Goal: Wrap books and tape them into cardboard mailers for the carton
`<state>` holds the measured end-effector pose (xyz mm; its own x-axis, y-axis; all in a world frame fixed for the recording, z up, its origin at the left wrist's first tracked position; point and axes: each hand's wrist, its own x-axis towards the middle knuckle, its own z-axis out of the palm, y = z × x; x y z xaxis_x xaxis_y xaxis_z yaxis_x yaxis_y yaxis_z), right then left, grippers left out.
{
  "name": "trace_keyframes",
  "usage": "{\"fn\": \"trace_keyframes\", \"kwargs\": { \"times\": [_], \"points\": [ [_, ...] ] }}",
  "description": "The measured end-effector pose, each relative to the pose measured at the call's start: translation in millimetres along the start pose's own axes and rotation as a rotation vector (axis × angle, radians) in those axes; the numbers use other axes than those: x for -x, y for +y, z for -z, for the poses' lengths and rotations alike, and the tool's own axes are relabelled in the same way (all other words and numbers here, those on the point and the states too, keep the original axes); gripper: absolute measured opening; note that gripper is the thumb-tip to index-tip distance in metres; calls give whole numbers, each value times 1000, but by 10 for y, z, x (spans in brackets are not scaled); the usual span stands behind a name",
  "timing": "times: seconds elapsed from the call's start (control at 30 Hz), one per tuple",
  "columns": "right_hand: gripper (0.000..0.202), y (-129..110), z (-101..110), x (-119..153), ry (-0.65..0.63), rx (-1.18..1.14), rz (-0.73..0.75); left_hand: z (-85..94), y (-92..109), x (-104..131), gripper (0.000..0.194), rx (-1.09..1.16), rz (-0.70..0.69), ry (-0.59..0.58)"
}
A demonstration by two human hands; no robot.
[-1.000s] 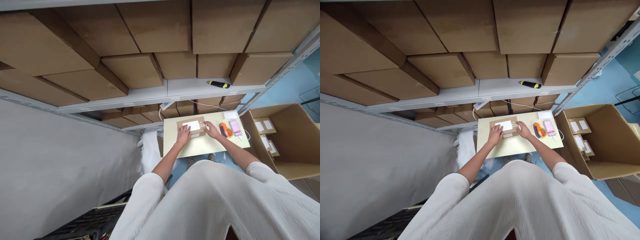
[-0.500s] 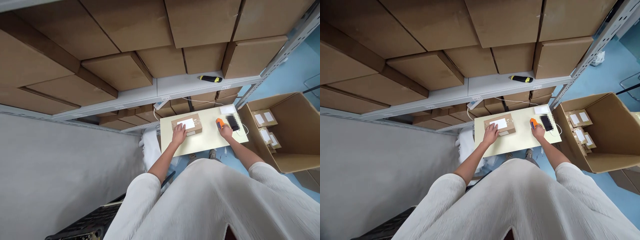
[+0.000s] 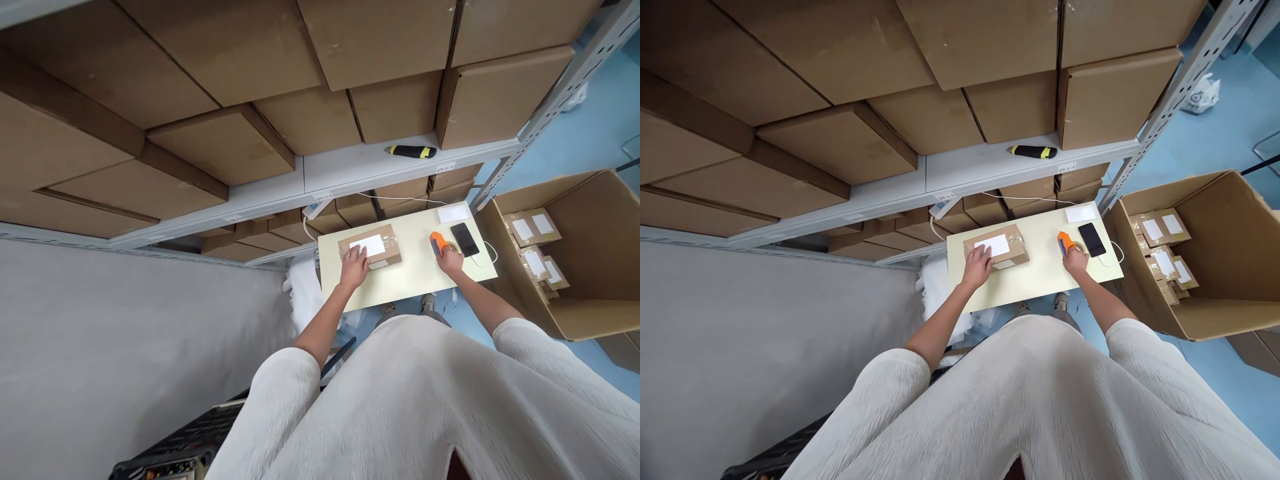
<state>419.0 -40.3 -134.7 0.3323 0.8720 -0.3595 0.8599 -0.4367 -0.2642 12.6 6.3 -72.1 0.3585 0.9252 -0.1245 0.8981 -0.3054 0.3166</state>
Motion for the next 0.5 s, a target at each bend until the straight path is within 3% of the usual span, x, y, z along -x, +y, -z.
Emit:
{"fn": "trace_keyframes", "kwargs": {
  "times": [0.27,0.5],
  "points": [
    [21,43,138,-36,-63,47,58,-26,-16,0,61,7,23,-2],
    [20,32,416,-16,3,-119,92,-2,6,-16,59,-9,22,3]
  ]
}}
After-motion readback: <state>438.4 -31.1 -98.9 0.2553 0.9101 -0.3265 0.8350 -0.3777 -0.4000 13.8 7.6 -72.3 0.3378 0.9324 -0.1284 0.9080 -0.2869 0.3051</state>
